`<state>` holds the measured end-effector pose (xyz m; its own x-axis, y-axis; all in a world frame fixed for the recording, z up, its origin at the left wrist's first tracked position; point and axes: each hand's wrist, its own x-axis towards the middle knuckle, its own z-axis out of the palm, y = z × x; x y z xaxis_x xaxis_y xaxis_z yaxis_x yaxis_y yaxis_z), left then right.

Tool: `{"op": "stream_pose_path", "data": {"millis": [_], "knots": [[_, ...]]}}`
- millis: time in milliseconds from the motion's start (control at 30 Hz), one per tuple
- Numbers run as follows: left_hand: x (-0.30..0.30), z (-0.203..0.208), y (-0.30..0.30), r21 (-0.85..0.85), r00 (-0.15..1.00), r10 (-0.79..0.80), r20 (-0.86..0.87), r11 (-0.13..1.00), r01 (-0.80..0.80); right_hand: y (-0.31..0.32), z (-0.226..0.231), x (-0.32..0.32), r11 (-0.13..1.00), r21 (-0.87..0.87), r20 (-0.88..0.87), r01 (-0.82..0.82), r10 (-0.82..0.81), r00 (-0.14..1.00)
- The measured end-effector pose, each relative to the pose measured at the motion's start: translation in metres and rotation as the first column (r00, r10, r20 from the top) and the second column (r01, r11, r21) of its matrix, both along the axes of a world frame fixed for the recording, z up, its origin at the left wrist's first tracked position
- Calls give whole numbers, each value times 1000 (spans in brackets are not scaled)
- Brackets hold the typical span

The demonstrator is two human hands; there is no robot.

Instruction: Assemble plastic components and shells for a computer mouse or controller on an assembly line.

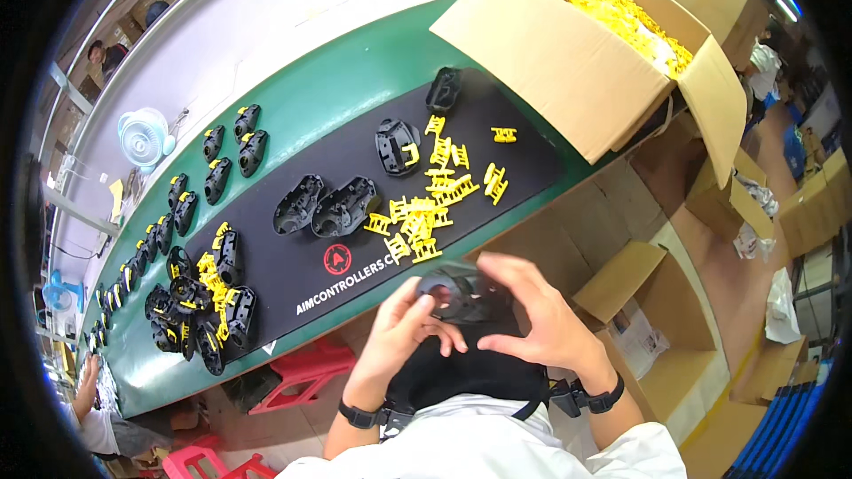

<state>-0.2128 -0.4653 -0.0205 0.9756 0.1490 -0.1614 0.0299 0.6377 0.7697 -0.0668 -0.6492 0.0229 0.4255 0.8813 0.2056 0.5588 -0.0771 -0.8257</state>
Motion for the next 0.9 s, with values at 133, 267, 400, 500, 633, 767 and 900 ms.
{"op": "stream_pose_path", "data": {"millis": [133, 267, 400, 500, 633, 767, 900], "knots": [[13, -2, 5, -80, 998, -51, 28, 995, 53, 8, 2, 15, 993, -86, 88, 79, -71, 994], [3, 4, 24, 68, 999, 46, 3, 997, -46, 1, -8, 59, 900, -22, 283, 435, -412, 866], [-20, 0, 57, 254, 985, 173, 23, 952, -174, -2, -38, 136, 679, 21, 459, 734, -659, 596], [-33, 1, 72, 267, 945, 325, 50, 907, -326, 11, -65, 182, 654, 107, 529, 749, -675, 514], [-46, 5, 85, 324, 885, 465, 34, 832, -450, 30, -81, 190, 550, 172, 643, 817, -691, 329], [-55, 3, 98, 514, 743, 664, 85, 609, -604, 49, -74, 127, 477, 295, 649, 828, -736, 193], [-44, 7, 116, 875, 682, 706, 189, 193, -443, 85, -38, 60, 851, 129, 511, 509, -496, 702]]}}
